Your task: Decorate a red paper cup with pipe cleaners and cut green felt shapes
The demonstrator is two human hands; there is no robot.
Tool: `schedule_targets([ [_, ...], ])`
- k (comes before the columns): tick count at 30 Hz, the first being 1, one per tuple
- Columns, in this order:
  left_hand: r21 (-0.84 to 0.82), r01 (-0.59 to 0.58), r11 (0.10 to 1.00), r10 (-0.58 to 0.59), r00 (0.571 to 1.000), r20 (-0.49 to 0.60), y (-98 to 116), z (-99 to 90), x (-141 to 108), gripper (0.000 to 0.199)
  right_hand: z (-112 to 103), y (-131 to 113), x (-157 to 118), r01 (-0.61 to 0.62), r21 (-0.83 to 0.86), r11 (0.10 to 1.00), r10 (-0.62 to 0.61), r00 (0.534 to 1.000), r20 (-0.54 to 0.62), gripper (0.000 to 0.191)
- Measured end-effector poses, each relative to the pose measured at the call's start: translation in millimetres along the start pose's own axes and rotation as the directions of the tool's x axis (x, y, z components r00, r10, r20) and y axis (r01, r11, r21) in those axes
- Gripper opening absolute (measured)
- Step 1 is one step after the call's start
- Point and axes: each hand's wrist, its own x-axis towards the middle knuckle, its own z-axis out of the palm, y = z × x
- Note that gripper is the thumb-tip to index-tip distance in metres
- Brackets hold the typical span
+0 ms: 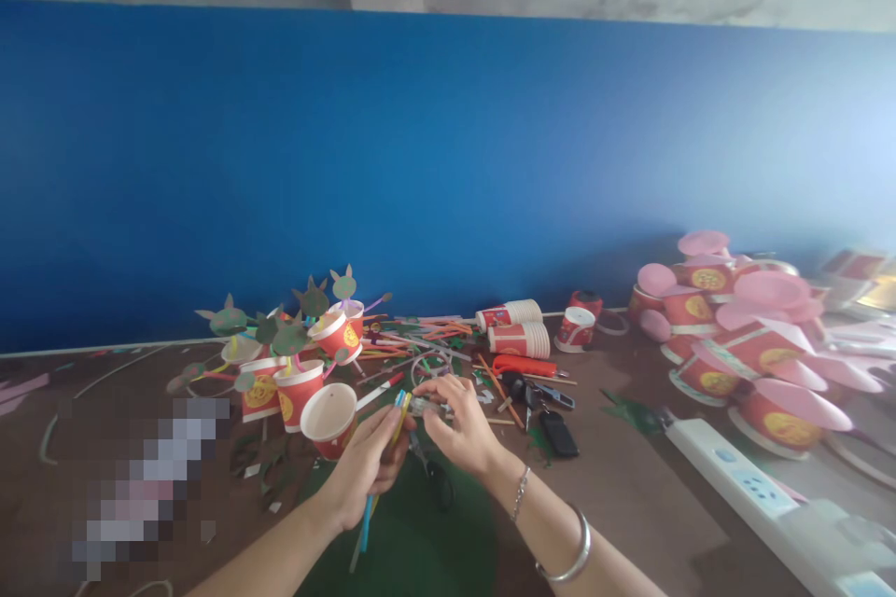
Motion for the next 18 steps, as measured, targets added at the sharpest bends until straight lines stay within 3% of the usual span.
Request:
schedule_targets([
  [6,0.033,0.007,0.999,-0.006,1.000,-0.013,2.0,0.0,0.0,0.047,-1.0,-0.5,1.7,-0.008,-0.010,1.000,0.008,1.000,0.006,0.022],
  [18,0.106,-0.047,0.993,0.041,0.997,0.060,0.7,-0.5,0.3,0.043,-4.0,-1.6,2.8,0.014,0.020,1.000,-0.015,0.999,0.053,0.025],
])
